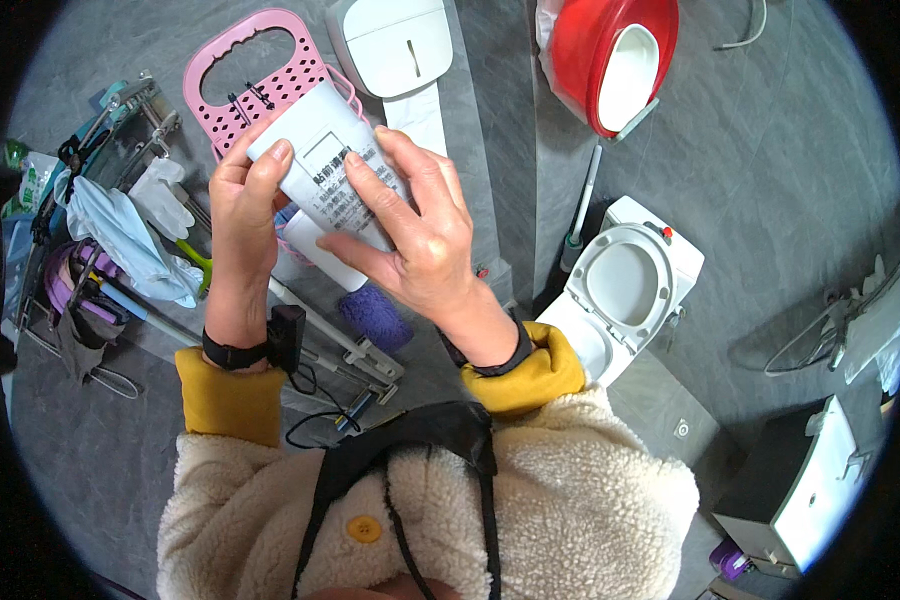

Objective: The person installs a white wall-mounted toilet brush holder and a matching toilet paper dispenser next to a toilet in a bathroom. They place the units against the wall, align them, and secure them, then wash their hands at the sink and exit the room.

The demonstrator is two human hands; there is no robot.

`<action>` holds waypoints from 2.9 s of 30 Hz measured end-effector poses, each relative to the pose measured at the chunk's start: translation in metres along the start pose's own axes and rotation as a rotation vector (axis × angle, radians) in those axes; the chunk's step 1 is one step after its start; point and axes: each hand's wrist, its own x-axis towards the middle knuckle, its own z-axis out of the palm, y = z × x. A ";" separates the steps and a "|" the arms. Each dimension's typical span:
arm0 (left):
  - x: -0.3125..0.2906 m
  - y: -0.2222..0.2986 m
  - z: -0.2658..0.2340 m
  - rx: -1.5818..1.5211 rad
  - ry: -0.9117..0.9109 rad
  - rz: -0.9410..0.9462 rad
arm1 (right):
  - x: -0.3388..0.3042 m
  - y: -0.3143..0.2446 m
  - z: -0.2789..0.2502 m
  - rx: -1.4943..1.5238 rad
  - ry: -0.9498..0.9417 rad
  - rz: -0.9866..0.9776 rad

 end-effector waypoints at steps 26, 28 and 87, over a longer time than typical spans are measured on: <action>-0.008 -0.025 -0.011 -0.108 -0.224 -0.185 | 0.005 -0.004 -0.027 -0.047 -0.225 -0.224; -0.009 -0.026 -0.014 -0.132 -0.246 -0.154 | 0.004 -0.004 -0.026 -0.025 -0.235 -0.210; 0.011 -0.085 -0.029 -0.735 -0.302 -0.304 | -0.062 0.015 -0.008 0.114 -0.257 0.106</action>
